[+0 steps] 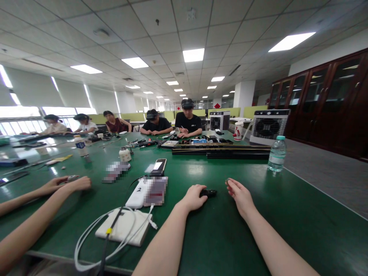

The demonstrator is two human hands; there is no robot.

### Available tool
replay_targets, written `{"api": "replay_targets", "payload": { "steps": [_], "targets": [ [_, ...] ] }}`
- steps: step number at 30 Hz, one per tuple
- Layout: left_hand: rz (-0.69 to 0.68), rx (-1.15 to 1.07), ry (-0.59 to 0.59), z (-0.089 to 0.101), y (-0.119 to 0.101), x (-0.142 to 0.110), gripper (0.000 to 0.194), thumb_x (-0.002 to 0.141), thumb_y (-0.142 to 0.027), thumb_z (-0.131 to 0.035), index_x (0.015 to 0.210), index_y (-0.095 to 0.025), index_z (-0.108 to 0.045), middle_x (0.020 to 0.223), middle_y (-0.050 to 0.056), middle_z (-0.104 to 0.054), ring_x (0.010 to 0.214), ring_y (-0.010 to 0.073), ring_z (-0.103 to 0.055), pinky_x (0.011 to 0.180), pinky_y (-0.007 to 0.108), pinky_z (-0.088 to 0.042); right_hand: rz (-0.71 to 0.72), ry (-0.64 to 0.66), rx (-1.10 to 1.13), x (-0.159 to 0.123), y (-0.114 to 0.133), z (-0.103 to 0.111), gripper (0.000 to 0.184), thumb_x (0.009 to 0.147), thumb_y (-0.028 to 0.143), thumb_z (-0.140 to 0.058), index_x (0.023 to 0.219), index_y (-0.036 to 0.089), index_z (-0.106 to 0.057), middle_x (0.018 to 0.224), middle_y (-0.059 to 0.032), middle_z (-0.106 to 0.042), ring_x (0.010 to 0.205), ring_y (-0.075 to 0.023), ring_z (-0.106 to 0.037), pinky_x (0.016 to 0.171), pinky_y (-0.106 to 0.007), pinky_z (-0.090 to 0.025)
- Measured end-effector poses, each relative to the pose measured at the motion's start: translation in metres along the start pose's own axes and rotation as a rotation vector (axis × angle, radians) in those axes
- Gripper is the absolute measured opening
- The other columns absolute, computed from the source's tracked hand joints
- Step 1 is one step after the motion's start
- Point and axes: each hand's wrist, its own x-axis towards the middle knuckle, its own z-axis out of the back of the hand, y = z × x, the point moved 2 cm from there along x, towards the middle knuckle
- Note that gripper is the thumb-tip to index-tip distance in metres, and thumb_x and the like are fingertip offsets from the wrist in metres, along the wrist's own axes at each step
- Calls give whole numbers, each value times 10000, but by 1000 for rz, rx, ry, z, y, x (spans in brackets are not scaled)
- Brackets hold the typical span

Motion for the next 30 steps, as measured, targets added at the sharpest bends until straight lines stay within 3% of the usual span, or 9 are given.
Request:
{"api": "replay_targets", "payload": {
  "steps": [3, 6, 9, 12, 16, 21, 26, 30],
  "targets": [
    [14, -23, -3, 5, -2, 0, 473, 805, -332, -551, 1254, -181, -541, 1255, 85, -585, 1167, 247, -517, 1036, 352, -379, 4, 11, -24, -1, 1, 0, 398, 612, 413, -735, 937, 189, -688, 919, -64, -724, 775, -174, -650, 605, -244, -501],
    [92, 6, -140, 22, 1, 2, 442, 829, -381, -538, 1238, -212, -547, 1274, 74, -569, 1193, 243, -491, 1050, 360, -352, 3, 5, -31, -1, 2, 0, 393, 615, 415, -730, 933, 187, -689, 921, -68, -723, 779, -179, -652, 609, -251, -507],
    [408, 135, -367, 45, 14, 4, 374, 867, -335, -488, 1217, -218, -545, 1293, 90, -549, 1227, 272, -447, 1063, 438, -295, -18, -2, -13, -2, 3, 0, 388, 603, 406, -740, 919, 185, -693, 910, -68, -722, 768, -176, -647, 605, -249, -508],
    [631, 234, -380, 60, 27, 5, 368, 865, -330, -481, 1206, -207, -542, 1276, 127, -549, 1212, 318, -443, 1018, 512, -305, -25, 15, 3, -2, 3, 0, 388, 591, 404, -751, 908, 185, -699, 898, -62, -720, 748, -165, -638, 596, -240, -505],
    [666, 304, -347, 68, 38, 9, 366, 869, -356, -466, 1198, -214, -539, 1282, 145, -529, 1218, 329, -423, 1001, 579, -282, -53, 10, 35, 0, 2, 0, 399, 559, 386, -773, 896, 186, -702, 889, -60, -722, 731, -156, -632, 579, -226, -502],
    [765, 198, -301, 71, 44, 15, 463, 867, -424, -453, 1292, -240, -448, 1435, 155, -359, 1290, 365, -327, 919, 594, -373, -68, -10, 35, 1, 4, 2, 374, 552, 371, -768, 874, 192, -704, 891, -72, -726, 733, -174, -643, 557, -235, -512],
    [684, 265, -385, 73, 25, 19, 502, 855, -415, -484, 1324, -250, -409, 1498, 151, -252, 1366, 379, -186, 988, 689, -215, -62, -2, 20, -1, 7, 1, 374, 555, 381, -767, 876, 202, -701, 898, -71, -726, 758, -188, -648, 570, -248, -518],
    [553, 195, -290, 58, 1, 20, 483, 865, -420, -472, 1312, -243, -426, 1454, 135, -346, 1332, 343, -281, 1015, 608, -267, -56, 14, 11, -1, 7, 0, 377, 552, 385, -770, 872, 199, -700, 870, -73, -728, 743, -191, -650, 566, -255, -515]
  ]
}}
